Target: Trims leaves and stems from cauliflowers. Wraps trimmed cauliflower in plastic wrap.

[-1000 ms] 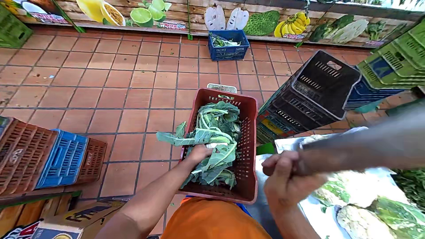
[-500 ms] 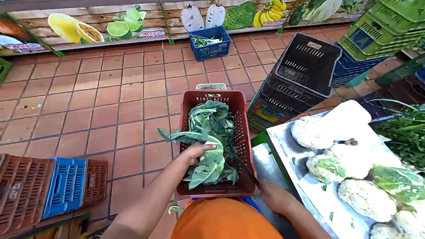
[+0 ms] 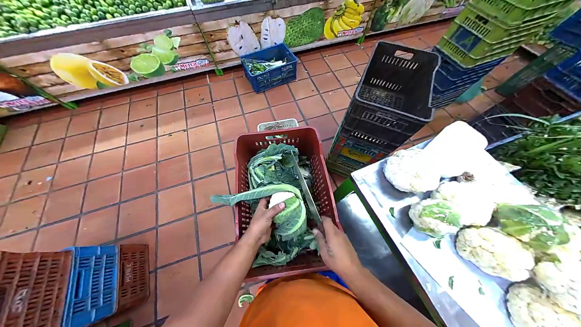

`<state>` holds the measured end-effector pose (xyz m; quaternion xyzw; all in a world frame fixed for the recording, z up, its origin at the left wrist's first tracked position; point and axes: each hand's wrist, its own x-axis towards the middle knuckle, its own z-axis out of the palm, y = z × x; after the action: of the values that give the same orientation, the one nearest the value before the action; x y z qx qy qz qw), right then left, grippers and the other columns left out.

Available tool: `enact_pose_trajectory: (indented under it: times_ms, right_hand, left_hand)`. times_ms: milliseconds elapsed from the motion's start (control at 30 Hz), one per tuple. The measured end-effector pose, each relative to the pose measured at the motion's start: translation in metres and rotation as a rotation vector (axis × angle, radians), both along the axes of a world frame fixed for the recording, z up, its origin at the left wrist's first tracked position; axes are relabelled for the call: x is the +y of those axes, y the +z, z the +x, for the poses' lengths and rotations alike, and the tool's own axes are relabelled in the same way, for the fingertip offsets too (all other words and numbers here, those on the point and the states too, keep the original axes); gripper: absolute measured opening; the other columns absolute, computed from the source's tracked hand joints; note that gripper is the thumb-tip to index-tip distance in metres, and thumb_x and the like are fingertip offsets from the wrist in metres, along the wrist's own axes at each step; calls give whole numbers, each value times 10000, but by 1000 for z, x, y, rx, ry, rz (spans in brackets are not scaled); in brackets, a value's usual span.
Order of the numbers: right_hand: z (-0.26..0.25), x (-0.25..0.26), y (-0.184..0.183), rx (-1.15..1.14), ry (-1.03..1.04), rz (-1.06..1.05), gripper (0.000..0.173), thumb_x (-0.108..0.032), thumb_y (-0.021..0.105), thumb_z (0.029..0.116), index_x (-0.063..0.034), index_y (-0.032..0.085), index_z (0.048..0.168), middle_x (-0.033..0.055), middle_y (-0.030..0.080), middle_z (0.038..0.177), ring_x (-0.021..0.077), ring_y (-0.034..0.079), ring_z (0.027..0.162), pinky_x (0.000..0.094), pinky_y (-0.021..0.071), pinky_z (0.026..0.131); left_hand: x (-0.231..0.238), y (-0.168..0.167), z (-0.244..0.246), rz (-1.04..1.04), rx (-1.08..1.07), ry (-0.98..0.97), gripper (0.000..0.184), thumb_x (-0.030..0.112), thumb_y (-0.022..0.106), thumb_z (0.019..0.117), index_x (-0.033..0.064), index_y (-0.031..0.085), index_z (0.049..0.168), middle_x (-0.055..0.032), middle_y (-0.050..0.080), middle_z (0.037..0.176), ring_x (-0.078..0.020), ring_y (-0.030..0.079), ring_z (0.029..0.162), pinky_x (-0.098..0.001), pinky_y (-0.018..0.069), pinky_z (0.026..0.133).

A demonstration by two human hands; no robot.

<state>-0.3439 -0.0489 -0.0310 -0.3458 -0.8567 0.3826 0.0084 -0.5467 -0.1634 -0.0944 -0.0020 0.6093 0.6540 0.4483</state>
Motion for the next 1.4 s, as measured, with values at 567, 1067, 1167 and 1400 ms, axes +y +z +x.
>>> enact_pose_trajectory:
  times_ms: [567,1067,1167,1400]
  right_hand:
    - [15,37,12,-603,188,-257,384,-220,506,1035,-37,468,1370,209,663,1108,378,675,1033,577,539,881]
    - [0,-5,11,113,125,155,391,-252,465,1061,-51,557,1383,132,668,1157,263,718,845,441,620,715]
    - [-10,-3,6,112,137,229,357,-245,465,1059,-67,581,1346,113,669,1110,249,714,793,420,618,679]
    - [-16,-14,9,54,191,195,329,-273,463,1064,-37,590,1255,123,695,1024,275,729,822,444,617,705]
  left_hand:
    - [3,41,-20,-340,300,-485,782,321,842,833,126,433,1471,-197,657,1250,-346,683,1045,-553,580,863]
    - [-1,21,-11,203,15,-136,959,318,900,679,185,407,1491,-149,635,1310,-292,659,1132,-498,574,933]
    - [0,24,-7,267,-21,-125,1026,382,935,646,212,402,1506,-141,637,1317,-285,659,1145,-502,571,948]
    - [-7,23,14,307,-83,-49,1122,515,970,560,232,400,1484,-123,661,1259,-268,685,1092,-484,594,912]
